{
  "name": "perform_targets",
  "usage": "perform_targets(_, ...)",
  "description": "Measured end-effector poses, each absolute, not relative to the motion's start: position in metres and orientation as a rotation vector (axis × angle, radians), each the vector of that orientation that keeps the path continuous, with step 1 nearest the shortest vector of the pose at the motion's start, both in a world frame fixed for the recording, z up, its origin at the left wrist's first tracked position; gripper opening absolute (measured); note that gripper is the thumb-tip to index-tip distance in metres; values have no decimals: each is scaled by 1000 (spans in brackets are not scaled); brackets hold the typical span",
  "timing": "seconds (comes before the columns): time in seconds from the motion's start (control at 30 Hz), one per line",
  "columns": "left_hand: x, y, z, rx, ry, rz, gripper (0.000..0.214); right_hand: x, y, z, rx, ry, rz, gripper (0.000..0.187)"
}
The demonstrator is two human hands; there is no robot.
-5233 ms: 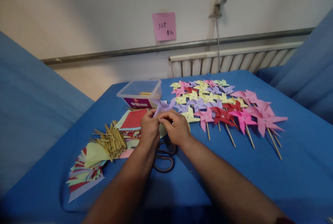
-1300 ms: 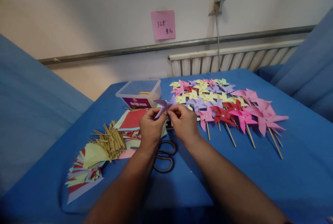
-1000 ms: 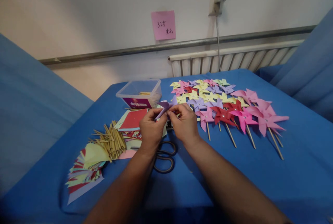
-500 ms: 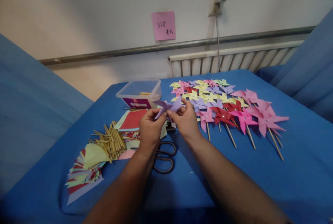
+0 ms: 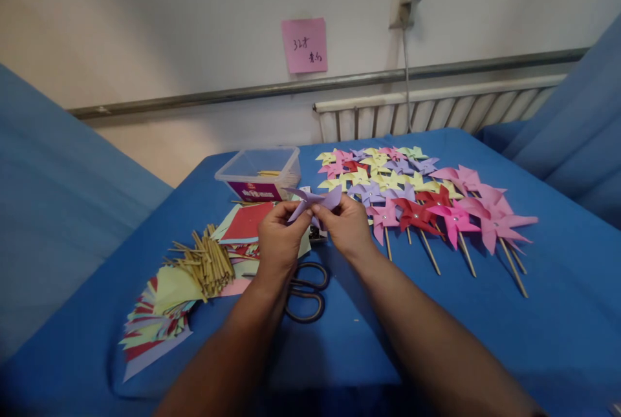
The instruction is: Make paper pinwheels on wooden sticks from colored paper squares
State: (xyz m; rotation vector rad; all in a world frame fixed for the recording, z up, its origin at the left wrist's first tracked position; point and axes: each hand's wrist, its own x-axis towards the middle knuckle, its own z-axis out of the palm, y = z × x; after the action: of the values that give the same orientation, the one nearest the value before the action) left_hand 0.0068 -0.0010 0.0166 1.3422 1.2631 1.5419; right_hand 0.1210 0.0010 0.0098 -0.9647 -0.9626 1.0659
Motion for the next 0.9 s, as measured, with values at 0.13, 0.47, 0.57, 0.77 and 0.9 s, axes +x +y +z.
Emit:
perform_targets(0.13,7,-1,16,1333,1229,1525,14,121,2,7,-1005,-973,1027,24)
perform_targets(0.47,6,4,15,1104,1114,1447,22,118,5,3,-953,-906,1132,27)
perform_targets(0.57,7,4,13,1079,1098,1446,24,119,5,2,-924,-900,1165,28)
perform_targets(0.77,4,7,10,1149,1167,1495,23,116,5,3,-953,-927,1090,34)
perform_targets(0.9,-2,9,11,1339,1396,1610,17,111,-2,1,-1100,-902,674,32)
